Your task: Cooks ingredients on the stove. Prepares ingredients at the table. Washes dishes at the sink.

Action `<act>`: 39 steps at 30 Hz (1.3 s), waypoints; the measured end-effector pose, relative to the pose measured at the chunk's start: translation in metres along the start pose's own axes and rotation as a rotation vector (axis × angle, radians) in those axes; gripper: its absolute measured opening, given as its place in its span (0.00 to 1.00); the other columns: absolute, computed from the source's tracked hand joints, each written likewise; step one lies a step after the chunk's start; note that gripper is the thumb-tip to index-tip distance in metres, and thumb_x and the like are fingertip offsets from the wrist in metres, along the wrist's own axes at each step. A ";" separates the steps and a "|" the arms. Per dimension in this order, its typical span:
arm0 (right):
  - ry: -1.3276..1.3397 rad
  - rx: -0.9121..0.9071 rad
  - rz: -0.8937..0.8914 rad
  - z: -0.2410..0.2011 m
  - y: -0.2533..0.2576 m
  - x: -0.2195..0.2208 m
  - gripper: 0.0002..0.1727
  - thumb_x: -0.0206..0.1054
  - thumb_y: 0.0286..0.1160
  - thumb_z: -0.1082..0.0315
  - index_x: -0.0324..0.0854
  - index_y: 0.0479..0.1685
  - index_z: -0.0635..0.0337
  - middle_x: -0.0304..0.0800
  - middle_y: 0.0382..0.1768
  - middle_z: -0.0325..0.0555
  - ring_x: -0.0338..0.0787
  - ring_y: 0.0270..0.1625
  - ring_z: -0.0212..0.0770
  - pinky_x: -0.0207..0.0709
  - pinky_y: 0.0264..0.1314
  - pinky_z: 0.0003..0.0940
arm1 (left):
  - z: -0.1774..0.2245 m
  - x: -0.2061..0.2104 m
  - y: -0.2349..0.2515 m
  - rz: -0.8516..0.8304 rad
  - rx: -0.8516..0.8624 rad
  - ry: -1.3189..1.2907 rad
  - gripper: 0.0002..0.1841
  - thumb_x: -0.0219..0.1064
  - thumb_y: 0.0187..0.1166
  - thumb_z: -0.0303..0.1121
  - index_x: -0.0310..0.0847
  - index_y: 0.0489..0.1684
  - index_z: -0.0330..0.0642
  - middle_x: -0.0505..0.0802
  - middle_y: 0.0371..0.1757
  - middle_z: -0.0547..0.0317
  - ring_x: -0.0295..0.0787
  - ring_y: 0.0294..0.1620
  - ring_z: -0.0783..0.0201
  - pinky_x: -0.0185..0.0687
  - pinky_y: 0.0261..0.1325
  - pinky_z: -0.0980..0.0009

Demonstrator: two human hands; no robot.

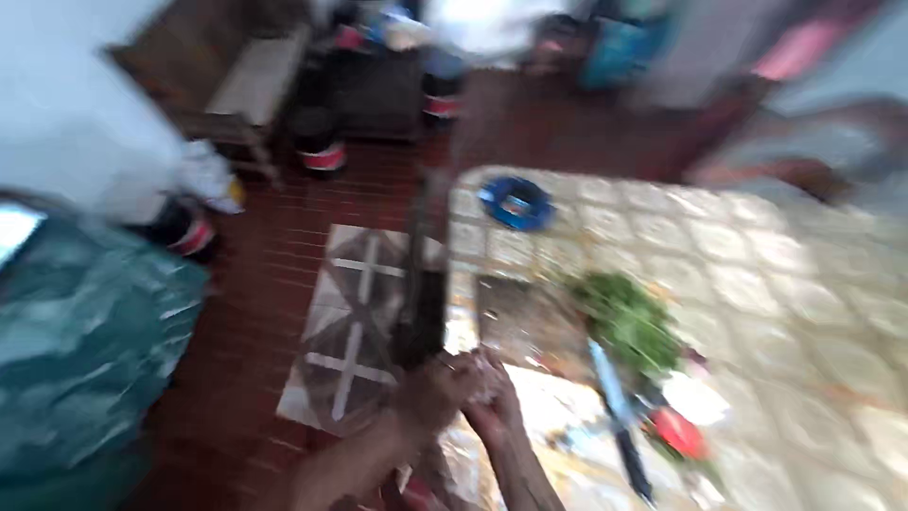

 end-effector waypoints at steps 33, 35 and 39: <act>-1.648 0.704 -1.165 1.238 -0.413 0.121 0.20 0.55 0.93 0.55 0.77 0.65 0.62 0.80 0.31 0.44 0.73 0.19 0.32 0.70 0.19 0.27 | -0.005 -0.684 -0.980 1.558 -1.559 -0.244 0.25 0.57 0.92 0.36 0.63 0.84 0.34 0.90 0.57 0.40 0.91 0.47 0.53 0.88 0.50 0.57; -1.838 0.543 -1.325 1.288 -0.398 0.112 0.22 0.62 0.88 0.57 0.79 0.70 0.64 0.87 0.43 0.51 0.82 0.33 0.38 0.79 0.37 0.36 | -0.060 -0.722 -1.012 1.626 -1.602 -0.320 0.30 0.57 0.93 0.40 0.54 0.89 0.35 0.89 0.59 0.34 0.93 0.49 0.47 0.90 0.51 0.52; -2.240 0.245 -1.842 1.360 -0.385 0.094 0.25 0.61 0.87 0.57 0.79 0.72 0.67 0.85 0.68 0.63 0.84 0.72 0.56 0.73 0.79 0.53 | -0.142 -0.766 -1.064 1.651 -1.700 -0.404 0.34 0.59 0.91 0.43 0.50 0.90 0.36 0.87 0.62 0.30 0.93 0.52 0.42 0.91 0.53 0.47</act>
Point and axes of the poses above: each hand's wrist, its own y-axis towards the middle knuckle, its own x-axis out of the palm, z = x × y, the point moved 6 cm from there along y, towards the middle knuckle
